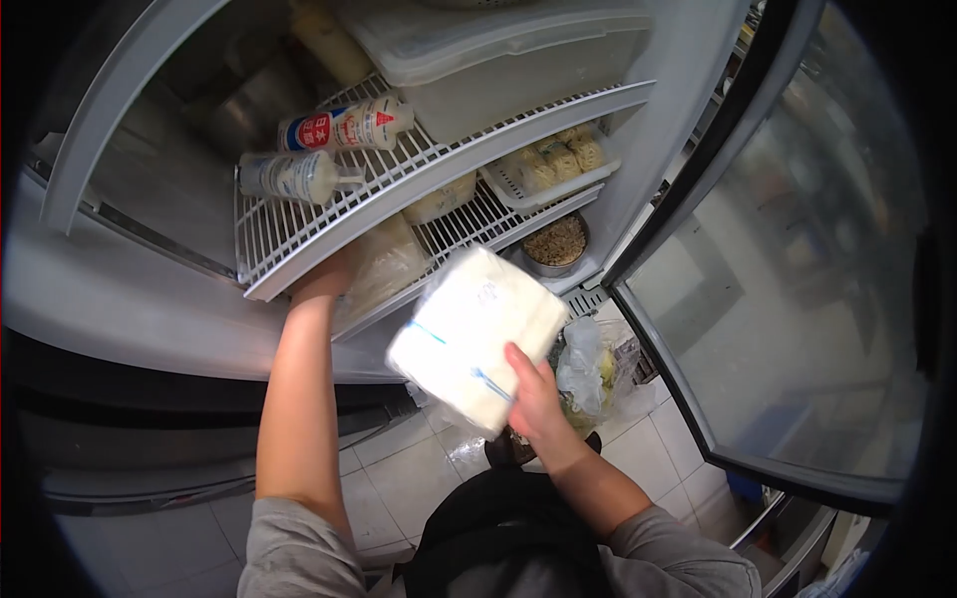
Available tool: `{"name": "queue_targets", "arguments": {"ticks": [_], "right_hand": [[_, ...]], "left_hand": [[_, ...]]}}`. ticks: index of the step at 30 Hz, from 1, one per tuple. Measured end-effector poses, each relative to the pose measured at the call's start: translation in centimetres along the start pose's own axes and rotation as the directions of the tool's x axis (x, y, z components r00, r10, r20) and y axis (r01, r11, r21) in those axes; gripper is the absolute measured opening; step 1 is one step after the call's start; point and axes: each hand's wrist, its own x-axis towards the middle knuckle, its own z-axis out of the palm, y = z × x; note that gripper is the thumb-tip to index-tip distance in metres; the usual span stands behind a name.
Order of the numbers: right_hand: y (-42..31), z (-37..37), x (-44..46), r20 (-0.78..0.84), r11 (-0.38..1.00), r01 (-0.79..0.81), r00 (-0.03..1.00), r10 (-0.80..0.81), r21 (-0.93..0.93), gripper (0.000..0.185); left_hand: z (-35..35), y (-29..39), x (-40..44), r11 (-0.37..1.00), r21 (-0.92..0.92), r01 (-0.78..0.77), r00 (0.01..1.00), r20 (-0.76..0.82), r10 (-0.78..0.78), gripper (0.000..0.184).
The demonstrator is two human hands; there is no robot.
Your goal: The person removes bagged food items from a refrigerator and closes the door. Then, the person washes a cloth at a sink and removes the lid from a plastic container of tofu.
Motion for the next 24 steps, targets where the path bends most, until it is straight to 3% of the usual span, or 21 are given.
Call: {"name": "queue_targets", "arguments": {"ticks": [2, 3, 5, 8, 10, 11, 12, 13, 14, 15, 16, 18, 19, 21, 22, 23, 24], "right_hand": [[0.9, 3.4, 1.5, -0.006, 0.996, 0.066, 0.998, -0.066, 0.052, 0.039], [1.7, 4.4, 2.4, 0.034, 0.996, 0.073, 0.997, -0.075, 0.050, 0.039], [3.8, 7.5, 4.4, -0.030, 0.980, 0.161, 0.987, -0.159, 0.113, 0.035], [8.0, 10.2, 8.2, 0.004, 0.963, 0.226, 0.973, -0.229, 0.150, 0.042], [9.9, 13.1, 9.5, -0.066, 0.943, 0.328, 0.944, -0.324, 0.060, 0.042], [11.4, 13.9, 10.6, -0.081, 0.932, 0.361, 0.929, -0.362, -0.022, 0.046], [12.3, 14.9, 11.2, -0.102, 0.864, 0.439, 0.875, -0.473, -0.247, 0.044], [12.8, 15.9, 11.7, -0.149, 0.953, 0.234, 0.967, -0.207, 0.194, 0.046], [12.9, 16.4, 12.1, -0.065, 0.803, -0.011, 0.996, 0.061, 0.596, 0.049], [12.7, 16.4, 12.6, -0.077, 0.801, 0.002, 0.995, 0.056, 0.599, 0.049], [12.3, 16.4, 13.2, -0.017, 0.829, -0.055, 0.997, 0.078, 0.557, 0.050], [11.3, 16.3, 14.4, 0.099, 0.873, -0.163, 0.986, 0.132, 0.461, 0.052], [10.7, 16.4, 14.8, 0.159, 0.889, -0.212, 0.974, 0.160, 0.406, 0.054], [9.7, 15.6, 14.7, 0.214, 0.900, -0.257, 0.958, 0.190, 0.351, 0.056], [8.5, 13.9, 13.7, 0.207, 0.968, -0.241, 0.953, 0.223, 0.069, 0.046], [7.7, 12.2, 12.2, 0.193, 0.971, -0.227, 0.952, 0.236, -0.070, 0.042], [6.9, 10.6, 10.8, 0.178, 0.955, -0.212, 0.952, 0.250, -0.209, 0.038]], "left_hand": [[2.6, -3.1, 1.2, 0.969, -0.237, 0.066, 0.990, -0.109, -0.094, 0.057], [1.6, -3.3, 0.7, 0.960, -0.270, 0.076, 0.991, -0.086, -0.103, 0.054], [1.5, -3.4, 0.4, 0.978, -0.183, 0.100, 0.986, -0.113, -0.122, 0.050], [2.5, -4.1, 0.4, 0.993, -0.024, 0.116, 0.966, -0.232, -0.118, 0.042], [-1.0, -2.6, -0.7, 0.978, -0.189, 0.090, 0.996, -0.006, -0.093, 0.039], [0.8, -2.9, -1.0, 0.926, -0.376, 0.044, 0.984, -0.146, -0.105, 0.038], [0.0, -1.9, -1.4, 0.926, -0.376, 0.029, 0.986, -0.140, -0.088, 0.038], [-1.9, -0.1, -2.1, 0.931, -0.360, 0.054, 0.989, -0.109, -0.100, 0.037], [-3.5, 1.5, -2.7, 0.935, -0.344, 0.082, 0.990, -0.077, -0.115, 0.037], [-4.4, 2.5, -3.0, 0.971, -0.224, 0.077, 0.995, -0.051, -0.091, 0.038], [-4.3, 2.6, -3.1, 0.972, -0.227, 0.068, 0.996, -0.043, -0.079, 0.038], [-4.1, 2.7, -3.2, 1.000, -0.019, -0.003, 0.998, -0.055, 0.002, 0.039], [-5.0, 2.8, -3.1, 0.994, -0.106, 0.015, 0.999, 0.033, -0.011, 0.043], [-3.1, 1.7, -2.5, 0.991, -0.130, -0.021, 0.999, -0.035, 0.016, 0.043], [-2.3, 1.4, -2.3, 0.987, -0.152, -0.048, 0.994, -0.102, 0.033, 0.043], [-4.3, 2.8, -2.3, 0.994, -0.108, 0.017, 0.982, 0.190, 0.004, 0.050], [-3.4, 2.9, -2.3, 0.994, -0.107, 0.007, 0.980, 0.200, 0.015, 0.050]]}}
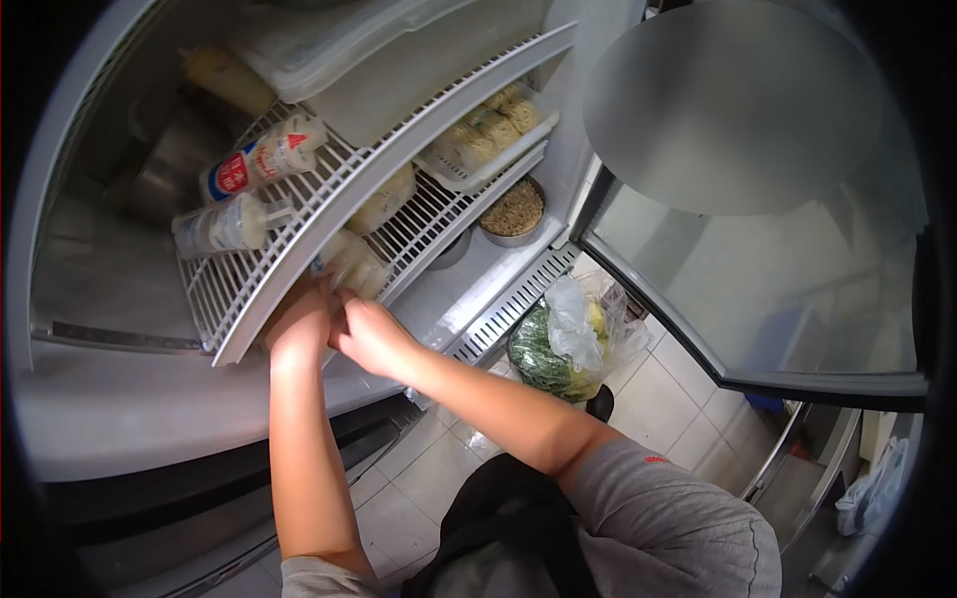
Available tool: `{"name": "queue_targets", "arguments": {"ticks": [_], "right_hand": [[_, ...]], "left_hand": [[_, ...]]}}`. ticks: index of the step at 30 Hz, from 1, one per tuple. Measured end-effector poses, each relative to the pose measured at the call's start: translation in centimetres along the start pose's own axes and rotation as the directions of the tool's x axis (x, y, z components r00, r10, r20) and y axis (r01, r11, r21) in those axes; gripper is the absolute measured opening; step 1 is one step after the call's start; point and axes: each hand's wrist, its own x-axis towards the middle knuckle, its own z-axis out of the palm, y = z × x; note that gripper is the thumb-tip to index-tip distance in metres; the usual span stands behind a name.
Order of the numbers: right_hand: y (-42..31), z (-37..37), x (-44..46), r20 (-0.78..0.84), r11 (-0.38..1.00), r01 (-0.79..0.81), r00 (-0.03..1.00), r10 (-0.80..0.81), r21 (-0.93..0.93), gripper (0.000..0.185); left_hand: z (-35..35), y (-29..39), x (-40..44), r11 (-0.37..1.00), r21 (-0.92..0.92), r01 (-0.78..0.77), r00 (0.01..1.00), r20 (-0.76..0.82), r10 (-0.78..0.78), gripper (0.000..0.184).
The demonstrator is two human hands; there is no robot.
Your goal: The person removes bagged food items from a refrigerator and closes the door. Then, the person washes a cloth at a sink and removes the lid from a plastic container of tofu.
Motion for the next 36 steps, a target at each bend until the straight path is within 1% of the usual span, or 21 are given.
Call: {"name": "queue_targets", "arguments": {"ticks": [1, 2, 3, 5, 6, 8, 10, 11, 12, 13, 14, 16, 18, 20, 22, 24, 26, 28, 33, 35, 36], "right_hand": [[0.6, -1.0, -2.3, 0.032, 0.850, 0.222, 0.971, -0.235, -0.479, 0.031], [0.8, -1.6, -3.4, 0.171, 0.443, 0.359, 0.896, -0.409, -0.821, 0.025], [0.9, -2.1, -3.4, 0.164, 0.447, 0.355, 0.897, -0.411, -0.821, 0.025], [1.5, -3.1, -2.9, 0.213, 0.208, 0.566, 0.587, -0.781, -0.798, 0.019], [0.6, -3.9, -1.5, 0.239, 0.099, 0.547, 0.513, -0.825, -0.831, 0.018], [-2.6, -4.5, 1.1, 0.237, -0.004, 0.435, 0.483, -0.843, -0.900, 0.020], [-5.0, -5.6, 4.6, 0.229, 0.047, 0.296, 0.822, -0.521, -0.954, 0.029], [-5.8, -4.9, 5.1, 0.227, 0.052, 0.297, 0.820, -0.525, -0.954, 0.029], [-6.6, -4.0, 5.5, 0.152, 0.200, 0.285, 0.851, -0.502, -0.937, 0.035], [-7.3, -3.4, 5.6, 0.081, 0.345, 0.266, 0.880, -0.467, -0.900, 0.040], [-7.7, -3.7, 6.0, 0.081, 0.348, 0.268, 0.880, -0.468, -0.898, 0.040], [-7.7, -4.3, 6.4, 0.365, 0.213, 0.448, 0.868, -0.337, -0.868, 0.046], [-6.4, -4.2, 7.4, 0.334, 0.181, 0.378, 0.913, -0.233, -0.908, 0.049], [-3.9, -4.8, 9.3, 0.485, -0.170, 0.461, 0.753, -0.445, -0.871, 0.051], [-4.5, -3.9, 8.8, 0.462, -0.154, 0.438, 0.798, -0.388, -0.886, 0.046], [-6.1, -3.6, 7.9, 0.432, 0.035, 0.446, 0.882, -0.189, -0.895, 0.037], [-6.9, -3.5, 7.3, 0.419, 0.113, 0.440, 0.893, -0.166, -0.891, 0.033], [-7.0, -3.9, 7.2, 0.388, 0.310, 0.391, 0.919, -0.074, -0.866, 0.033], [-7.5, -4.4, 7.6, 0.437, 0.280, 0.417, 0.899, 0.010, -0.865, 0.030], [-7.3, -4.4, 7.3, 0.488, -0.078, 0.485, 0.873, -0.018, -0.871, 0.031], [-7.5, -3.9, 6.5, 0.491, -0.076, 0.488, 0.871, -0.017, -0.869, 0.031]], "left_hand": [[1.4, -0.2, 0.5, 0.997, 0.069, -0.023, 0.995, -0.091, 0.030, 0.051], [2.3, -0.2, 0.8, 0.990, 0.138, -0.038, 0.981, -0.182, 0.063, 0.052], [2.4, 0.0, 0.9, 0.991, 0.126, -0.034, 0.983, -0.175, 0.056, 0.054], [2.8, 0.5, 0.6, 0.976, 0.215, -0.014, 0.967, -0.245, 0.068, 0.057], [3.1, 1.0, 0.2, 0.950, 0.312, 0.007, 0.942, -0.320, 0.098, 0.058], [1.8, 2.4, -0.8, 0.939, 0.342, -0.046, 0.944, -0.292, 0.153, 0.063], [2.3, 0.4, 0.8, 0.947, 0.217, -0.237, 0.943, -0.182, 0.278, 0.066], [3.4, -1.5, 2.2, 0.974, 0.113, -0.195, 0.951, -0.220, 0.216, 0.060], [2.6, -1.6, 2.6, 0.973, 0.120, -0.198, 0.951, -0.218, 0.221, 0.060], [1.7, -1.6, 3.1, 1.000, 0.010, -0.020, 0.988, -0.154, 0.022, 0.056], [1.1, -1.7, 3.4, 0.982, -0.089, 0.169, 0.982, -0.070, -0.175, 0.055], [0.9, -2.0, 3.1, 0.982, -0.123, 0.147, 0.983, -0.095, -0.159, 0.059], [0.8, -1.6, 2.8, 0.982, -0.079, 0.171, 0.975, -0.131, -0.181, 0.059], [0.6, -1.5, 2.5, 0.981, -0.065, 0.181, 0.976, -0.112, -0.188, 0.059], [0.7, -1.8, 2.5, 0.974, -0.144, 0.176, 0.972, -0.133, -0.196, 0.058], [0.9, -2.4, 2.7, 0.971, -0.129, 0.199, 0.964, -0.152, -0.218, 0.057], [1.9, -3.8, 3.4, 0.967, -0.121, 0.223, 0.955, -0.172, -0.241, 0.057], [3.4, -6.1, 4.5, 0.966, -0.202, 0.158, 0.943, -0.259, -0.209, 0.045], [2.8, -5.0, 4.6, 0.967, -0.120, 0.224, 0.945, -0.214, -0.246, 0.051], [1.7, -2.0, 3.6, 0.949, -0.154, 0.276, 0.937, -0.176, -0.302, 0.057], [1.1, -0.3, 3.1, 0.962, -0.007, 0.273, 0.950, -0.157, -0.271, 0.060]]}}
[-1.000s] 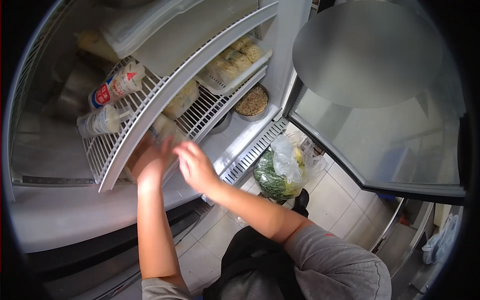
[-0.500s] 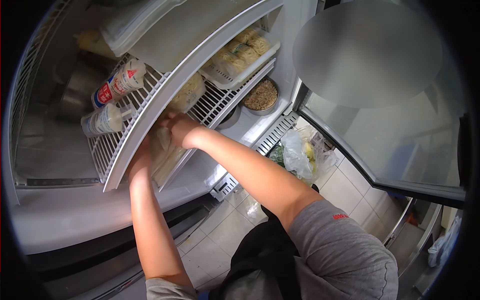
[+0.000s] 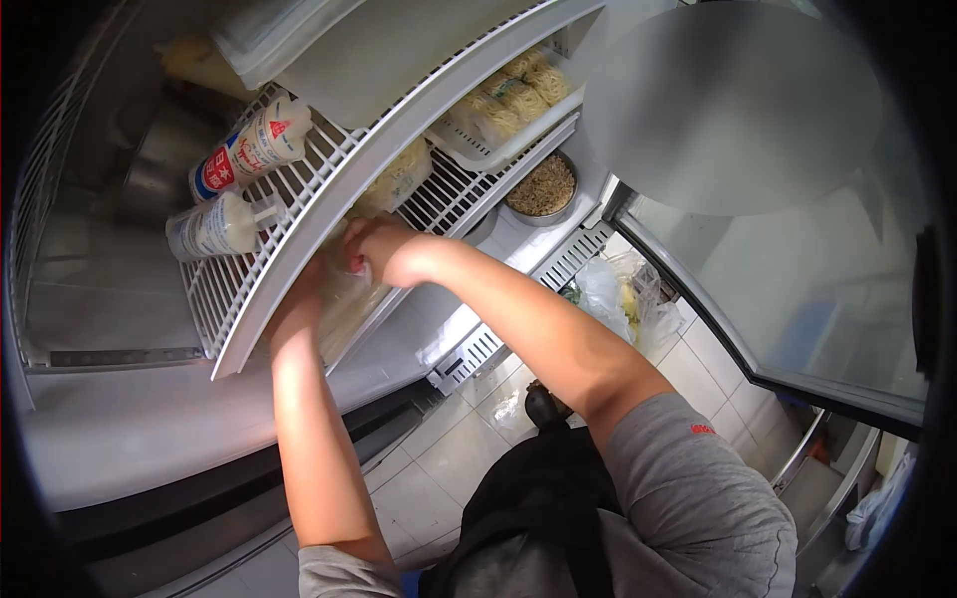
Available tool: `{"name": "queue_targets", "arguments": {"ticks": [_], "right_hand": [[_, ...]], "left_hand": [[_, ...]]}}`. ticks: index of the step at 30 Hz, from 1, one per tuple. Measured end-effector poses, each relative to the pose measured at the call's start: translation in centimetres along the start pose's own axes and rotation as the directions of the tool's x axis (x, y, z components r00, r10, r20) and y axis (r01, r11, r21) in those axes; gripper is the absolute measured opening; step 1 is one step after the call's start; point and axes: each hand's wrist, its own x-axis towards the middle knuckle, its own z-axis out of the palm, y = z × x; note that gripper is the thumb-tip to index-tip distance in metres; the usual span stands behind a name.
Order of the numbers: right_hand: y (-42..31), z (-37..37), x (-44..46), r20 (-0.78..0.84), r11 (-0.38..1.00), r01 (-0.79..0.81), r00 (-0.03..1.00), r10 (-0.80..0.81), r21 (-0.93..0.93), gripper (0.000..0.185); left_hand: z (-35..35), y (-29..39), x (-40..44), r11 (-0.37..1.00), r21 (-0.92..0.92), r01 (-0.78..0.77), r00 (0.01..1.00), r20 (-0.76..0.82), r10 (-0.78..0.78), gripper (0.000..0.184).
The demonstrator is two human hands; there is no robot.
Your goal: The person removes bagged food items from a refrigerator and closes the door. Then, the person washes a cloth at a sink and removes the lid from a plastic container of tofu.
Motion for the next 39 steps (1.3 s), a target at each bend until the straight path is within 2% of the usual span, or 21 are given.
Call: {"name": "queue_targets", "arguments": {"ticks": [1, 3, 6, 7, 9, 11, 14, 15, 16, 18, 22, 25, 27, 30, 31, 32, 33, 34, 37, 38, 39], "right_hand": [[-1.1, -0.5, -0.7, 0.034, 0.989, -0.066, 0.997, 0.071, -0.134, 0.032], [-2.2, -0.9, -2.0, 0.051, 0.935, -0.121, 0.988, 0.146, -0.333, 0.028], [-2.9, -1.4, -3.9, -0.099, 0.939, -0.128, 0.990, 0.102, -0.319, 0.028], [-2.3, -1.1, -3.6, -0.148, 0.927, -0.153, 0.983, 0.108, -0.343, 0.040], [-1.2, -1.1, -2.9, -0.202, 0.926, -0.180, 0.972, 0.117, -0.332, 0.042], [-0.7, -0.8, -2.4, -0.269, 0.924, -0.219, 0.954, 0.135, -0.313, 0.042], [0.1, -0.9, -2.0, -0.220, 0.954, -0.201, 0.964, 0.151, -0.224, 0.041], [0.3, -1.2, -1.8, -0.162, 0.973, -0.216, 0.966, 0.201, -0.080, 0.041], [0.3, -1.3, -1.8, -0.157, 0.973, -0.216, 0.967, 0.202, -0.078, 0.041], [0.3, -1.6, -1.8, -0.143, 0.943, -0.306, 0.935, 0.323, 0.133, 0.042], [-2.3, -0.8, -0.9, -0.038, 0.931, -0.361, 0.932, 0.359, -0.060, 0.046], [-1.3, -0.3, -0.8, -0.057, 0.945, -0.327, 0.944, 0.325, -0.022, 0.040], [-1.1, -0.8, -1.2, -0.061, 0.945, -0.327, 0.943, 0.327, 0.016, 0.038], [-1.1, -2.4, -3.7, -0.096, 0.954, -0.273, 0.960, 0.262, -0.126, 0.031], [0.0, -2.5, -4.1, -0.450, 0.969, -0.185, 0.888, 0.094, -0.162, 0.027], [1.2, -2.5, -4.2, -0.732, 0.966, -0.117, 0.675, -0.093, -0.231, 0.023], [2.3, -2.5, -4.1, -0.805, 0.934, -0.115, 0.549, -0.224, -0.338, 0.020], [3.0, -1.8, -4.3, -0.807, 0.935, -0.122, 0.549, -0.217, -0.334, 0.020], [3.7, 0.1, -4.8, -0.623, 0.929, -0.097, 0.766, -0.159, -0.357, 0.025], [3.6, 0.6, -4.8, -0.631, 0.925, -0.126, 0.763, -0.141, -0.359, 0.025], [3.7, 1.4, -5.0, -0.687, 0.907, -0.074, 0.679, -0.258, -0.414, 0.025]], "left_hand": [[-0.5, 0.7, -0.4, 0.989, 0.142, -0.033, 0.999, 0.023, 0.030, 0.064], [-0.6, 0.8, -0.4, 0.997, 0.079, 0.019, 0.999, 0.024, -0.021, 0.067], [-0.5, 0.0, -0.2, 0.998, 0.017, 0.061, 0.996, 0.062, -0.062, 0.070], [-1.2, 0.3, -0.7, 0.997, 0.025, 0.072, 0.995, 0.069, -0.073, 0.068], [-0.7, -0.1, -1.8, 0.997, 0.038, 0.073, 0.994, 0.081, -0.076, 0.066], [1.4, -1.4, -3.0, 0.953, 0.201, -0.227, 0.930, -0.244, 0.273, 0.060], [1.7, 0.2, -5.2, 0.964, 0.021, -0.265, 0.942, -0.206, 0.264, 0.062], [2.2, 0.2, -5.2, 0.923, 0.226, -0.312, 0.892, -0.265, 0.366, 0.067], [2.4, 0.3, -4.9, 0.924, 0.227, -0.309, 0.894, -0.261, 0.363, 0.067], [2.6, 0.8, -4.1, 0.909, 0.311, -0.277, 0.894, -0.264, 0.363, 0.071], [2.4, 0.2, -2.6, 0.863, 0.386, -0.326, 0.861, -0.255, 0.439, 0.073], [2.5, -0.5, -1.9, 0.924, 0.118, -0.364, 0.911, -0.160, 0.380, 0.077], [2.0, 0.0, -3.1, 0.909, 0.165, -0.382, 0.895, -0.180, 0.408, 0.078], [1.9, 1.3, -4.5, 0.814, 0.317, -0.487, 0.830, -0.122, 0.544, 0.069], [2.7, 1.2, -4.2, 0.791, 0.302, -0.533, 0.804, -0.113, 0.584, 0.061], [3.5, 1.1, -3.9, 0.765, 0.284, -0.578, 0.774, -0.106, 0.624, 0.053], [4.1, 1.0, -3.5, 0.759, 0.258, -0.598, 0.759, -0.125, 0.640, 0.039], [4.2, 0.8, -3.3, 0.755, 0.256, -0.603, 0.756, -0.119, 0.644, 0.039], [4.4, 0.9, -3.3, 0.770, 0.262, -0.581, 0.771, -0.127, 0.625, 0.038], [4.3, 1.2, -3.4, 0.758, 0.248, -0.604, 0.757, -0.121, 0.643, 0.038], [4.3, 1.5, -3.6, 0.783, 0.262, -0.564, 0.781, -0.141, 0.609, 0.039]]}}
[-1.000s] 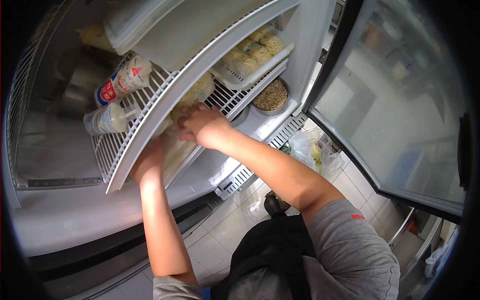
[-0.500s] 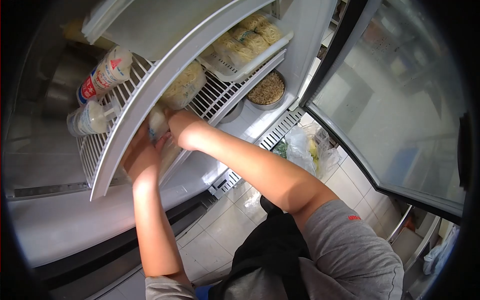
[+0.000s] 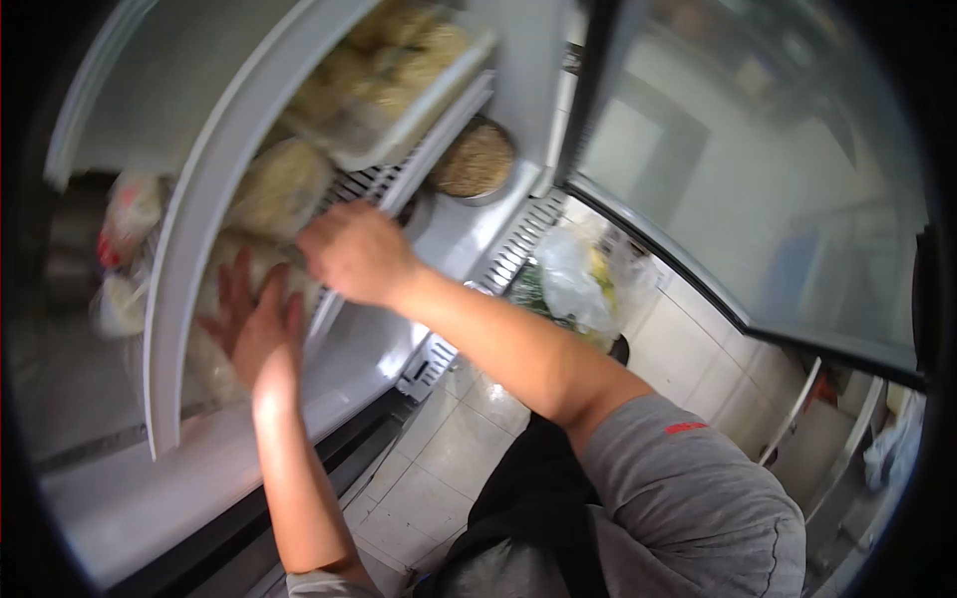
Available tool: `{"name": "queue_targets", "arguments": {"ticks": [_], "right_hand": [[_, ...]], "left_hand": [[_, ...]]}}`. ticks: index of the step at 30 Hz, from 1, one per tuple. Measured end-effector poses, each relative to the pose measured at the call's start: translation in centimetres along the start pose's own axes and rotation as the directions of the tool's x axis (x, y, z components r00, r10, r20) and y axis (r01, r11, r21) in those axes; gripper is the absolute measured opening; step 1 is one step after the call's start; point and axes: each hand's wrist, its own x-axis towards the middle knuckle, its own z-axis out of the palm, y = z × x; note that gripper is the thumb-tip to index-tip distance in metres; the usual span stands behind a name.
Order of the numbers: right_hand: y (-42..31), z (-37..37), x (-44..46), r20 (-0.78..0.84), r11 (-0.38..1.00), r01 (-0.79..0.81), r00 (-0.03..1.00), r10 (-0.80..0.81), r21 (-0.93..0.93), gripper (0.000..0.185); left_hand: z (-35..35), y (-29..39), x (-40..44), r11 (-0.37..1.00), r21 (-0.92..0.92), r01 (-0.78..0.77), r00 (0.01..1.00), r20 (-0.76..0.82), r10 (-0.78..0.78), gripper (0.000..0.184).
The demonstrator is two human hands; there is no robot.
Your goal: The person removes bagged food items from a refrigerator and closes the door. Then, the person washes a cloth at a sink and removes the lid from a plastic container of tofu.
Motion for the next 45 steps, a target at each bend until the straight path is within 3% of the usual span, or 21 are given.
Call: {"name": "queue_targets", "arguments": {"ticks": [1, 5, 9, 11, 14, 15, 17, 19, 23, 25, 27, 29, 31, 33, 34, 37, 40, 42, 43, 44, 45], "right_hand": [[-0.1, -0.4, -1.4, -0.127, 0.997, 0.075, 0.989, -0.076, -0.017, 0.025], [-3.0, -4.4, -12.0, -0.219, 0.998, 0.024, 0.976, -0.009, 0.064, 0.028], [-2.6, -9.2, -28.6, 0.106, 0.938, -0.347, 0.932, 0.346, -0.007, 0.030], [-0.7, -13.1, -35.9, 0.272, 0.721, -0.679, 0.675, 0.686, -0.136, 0.029], [4.4, -18.2, -50.4, 0.130, 0.241, -0.907, 0.209, 0.969, -0.344, 0.039], [5.8, -20.5, -53.5, 0.127, 0.085, -0.893, 0.031, 0.991, -0.442, 0.040], [9.7, -24.1, -57.1, 0.189, -0.099, -0.648, -0.360, 0.914, -0.756, 0.049], [13.9, -26.0, -59.1, 0.198, -0.079, -0.518, -0.458, 0.867, -0.852, 0.055], [22.4, -24.0, -59.5, 0.209, -0.004, -0.537, -0.334, 0.919, -0.844, 0.057], [26.6, -22.0, -60.3, 0.275, 0.015, -0.546, -0.398, 0.875, -0.838, 0.050], [30.4, -20.5, -64.8, 0.457, 0.350, -0.438, -0.165, 0.874, -0.828, 0.048], [32.4, -18.6, -64.5, 0.463, 0.337, -0.405, -0.268, 0.845, -0.850, 0.044], [34.6, -16.4, -66.6, 0.467, 0.332, -0.380, -0.354, 0.810, -0.863, 0.042], [37.1, -15.5, -71.1, 0.549, 0.554, -0.015, -0.158, 0.821, -0.832, 0.037], [37.9, -15.1, -72.0, 0.550, 0.549, -0.054, -0.166, 0.818, -0.834, 0.035], [38.1, -13.9, -73.8, 0.530, 0.460, -0.327, -0.172, 0.830, -0.826, 0.029], [35.2, -13.7, -73.8, 0.471, 0.339, -0.671, -0.017, 0.882, -0.659, 0.025], [31.2, -14.4, -73.1, 0.361, 0.220, -0.904, 0.079, 0.929, -0.367, 0.025], [28.6, -15.3, -71.8, 0.303, 0.122, -0.975, 0.060, 0.951, -0.188, 0.026], [26.3, -16.0, -72.7, 0.189, -0.206, -0.976, -0.190, 0.963, 0.070, 0.027], [23.3, -17.8, -69.6, 0.267, -0.336, -0.898, -0.263, 0.927, 0.283, 0.025]], "left_hand": [[0.0, 0.7, -0.1, 0.999, 0.016, 0.040, 0.999, -0.005, -0.040, 0.041], [1.5, 2.9, -1.7, 0.967, -0.105, -0.232, 0.962, -0.172, 0.213, 0.058], [3.4, 3.8, -1.6, 0.960, -0.135, -0.246, 0.968, 0.016, 0.251, 0.069], [3.0, 4.7, -1.6, 0.962, -0.059, -0.268, 0.960, -0.097, 0.262, 0.069], [4.2, 7.4, -3.8, 0.920, -0.190, -0.342, 0.907, -0.324, 0.270, 0.051], [5.4, 8.7, -5.2, 0.853, -0.292, -0.433, 0.849, -0.451, 0.276, 0.043], [7.5, 15.1, -7.6, 0.608, -0.633, -0.479, 0.861, -0.203, 0.467, 0.039], [11.4, 23.1, -9.7, 0.512, -0.794, -0.328, 0.846, -0.006, 0.533, 0.041], [19.5, 35.8, -11.9, 0.656, -0.739, -0.151, 0.913, 0.150, 0.379, 0.068], [24.3, 40.4, -13.3, 0.619, -0.772, 0.146, 0.877, 0.391, 0.280, 0.072], [27.9, 42.6, -15.7, 0.655, -0.749, 0.098, 0.797, 0.454, 0.399, 0.069], [30.5, 44.0, -17.8, 0.691, -0.722, 0.037, 0.697, 0.514, 0.499, 0.066], [31.4, 44.3, -18.9, 0.579, -0.815, -0.019, 0.891, 0.249, 0.380, 0.056], [31.4, 44.4, -18.7, 0.591, -0.807, -0.004, 0.880, 0.278, 0.384, 0.053], [31.4, 44.3, -18.7, 0.590, -0.808, 0.014, 0.875, 0.295, 0.383, 0.051], [31.7, 43.5, -19.3, 0.425, -0.905, 0.031, 0.844, 0.251, 0.474, 0.051], [26.2, 43.2, -20.0, 0.026, -0.924, 0.381, 0.870, 0.368, 0.329, 0.060], [23.8, 42.6, -22.3, -0.079, -0.965, 0.249, 0.900, 0.200, 0.387, 0.068], [21.7, 41.7, -22.7, -0.091, -0.970, 0.224, 0.872, 0.158, 0.462, 0.064], [20.3, 41.7, -23.9, -0.163, -0.956, 0.242, 0.886, 0.150, 0.439, 0.064], [19.1, 41.4, -24.7, -0.201, -0.946, 0.254, 0.886, 0.143, 0.442, 0.070]]}}
